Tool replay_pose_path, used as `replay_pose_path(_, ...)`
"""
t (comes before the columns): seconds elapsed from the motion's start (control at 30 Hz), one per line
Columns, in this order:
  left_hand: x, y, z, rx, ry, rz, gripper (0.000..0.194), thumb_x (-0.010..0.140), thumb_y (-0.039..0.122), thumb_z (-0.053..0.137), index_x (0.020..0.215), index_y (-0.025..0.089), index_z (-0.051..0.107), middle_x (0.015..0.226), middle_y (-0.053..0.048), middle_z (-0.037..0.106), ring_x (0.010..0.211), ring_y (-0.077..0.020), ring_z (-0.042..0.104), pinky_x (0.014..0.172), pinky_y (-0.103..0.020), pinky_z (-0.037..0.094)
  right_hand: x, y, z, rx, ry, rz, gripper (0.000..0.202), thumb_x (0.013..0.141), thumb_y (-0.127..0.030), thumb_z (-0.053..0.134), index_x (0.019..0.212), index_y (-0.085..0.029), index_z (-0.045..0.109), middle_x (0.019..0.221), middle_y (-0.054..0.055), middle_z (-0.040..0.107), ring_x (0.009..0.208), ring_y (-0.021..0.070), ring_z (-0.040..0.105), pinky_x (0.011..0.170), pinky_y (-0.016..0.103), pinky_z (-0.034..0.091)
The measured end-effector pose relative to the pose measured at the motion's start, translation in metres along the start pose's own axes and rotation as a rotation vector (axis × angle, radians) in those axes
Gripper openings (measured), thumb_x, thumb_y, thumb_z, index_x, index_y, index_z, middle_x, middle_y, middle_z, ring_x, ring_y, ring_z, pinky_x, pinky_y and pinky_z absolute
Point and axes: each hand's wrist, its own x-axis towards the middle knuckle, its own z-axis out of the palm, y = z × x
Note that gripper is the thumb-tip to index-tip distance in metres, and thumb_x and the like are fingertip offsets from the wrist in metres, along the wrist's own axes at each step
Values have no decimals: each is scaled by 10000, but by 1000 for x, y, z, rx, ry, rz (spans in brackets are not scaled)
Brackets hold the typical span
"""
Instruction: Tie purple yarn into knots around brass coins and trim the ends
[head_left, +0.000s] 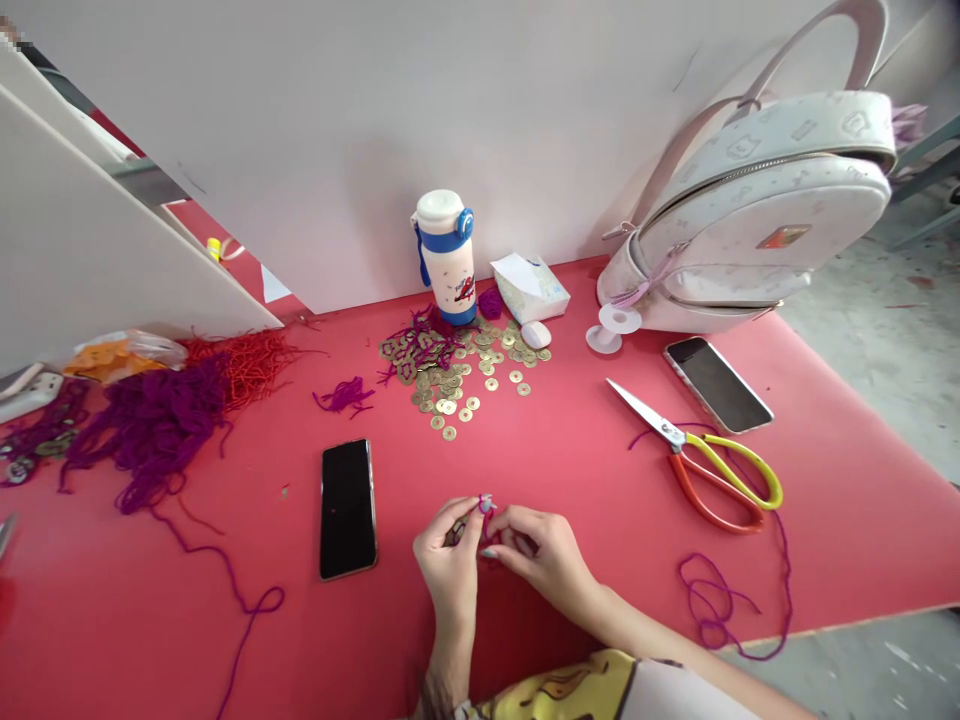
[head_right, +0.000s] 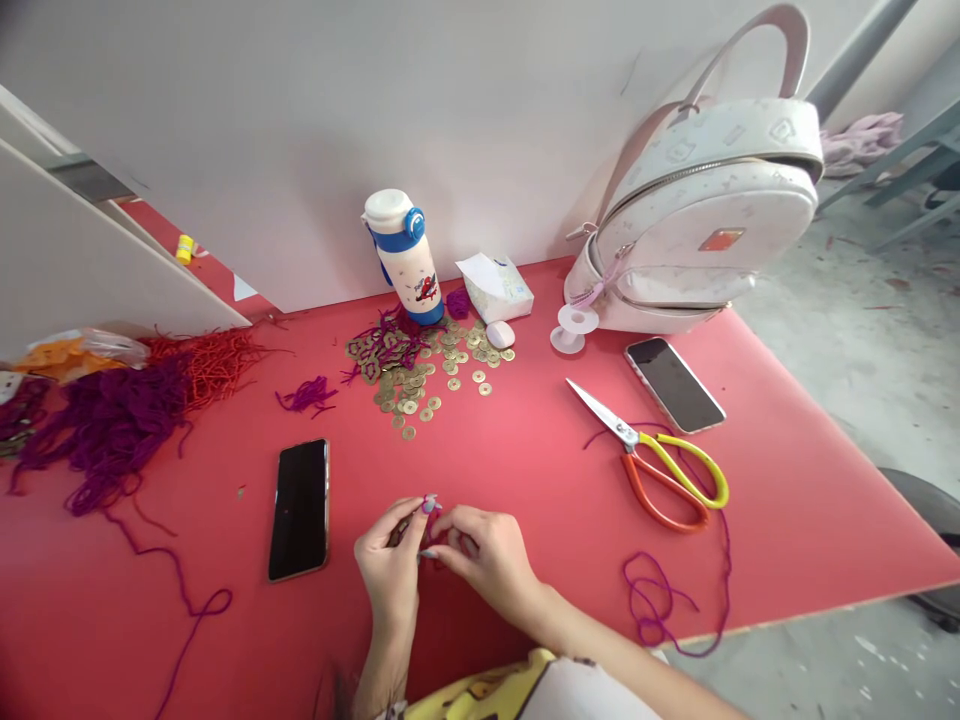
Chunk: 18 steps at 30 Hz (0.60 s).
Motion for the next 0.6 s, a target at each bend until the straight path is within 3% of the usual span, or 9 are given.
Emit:
replay_pose_path(0.1, 1, 0, -1, 24, 8, 24, 149, 749, 314, 767, 737, 169, 795, 742, -66, 776, 648, -197, 719, 606, -249, 591, 0, 1, -1, 47, -9, -18, 352, 957, -476, 584, 780, -189, 684, 607, -15, 600, 503, 103, 454, 519, 220, 334)
replay_pose_path(0.4, 1, -1, -1, -22, -6, -23, 186, 740, 337, 756, 737, 155, 791, 746, -86, 787, 681, -232, 739, 647, -295, 618, 0, -9, -7, 147, -124, -116, 286, 987, -376, 523, 794, -197, 634, 668, 0, 582, 546, 122, 447, 532, 238, 351)
replay_pose_path(0.6, -1, 5, 0, 137, -28, 108, 143, 783, 284, 704, 757, 169, 785, 775, -78, 782, 674, -206, 724, 626, -263, 589, -2, -9, -12, -20, 19, -246, 203, 975, -279, 505, 880, -204, 668, 751, 24, 536, 646, 155, 513, 593, 263, 406)
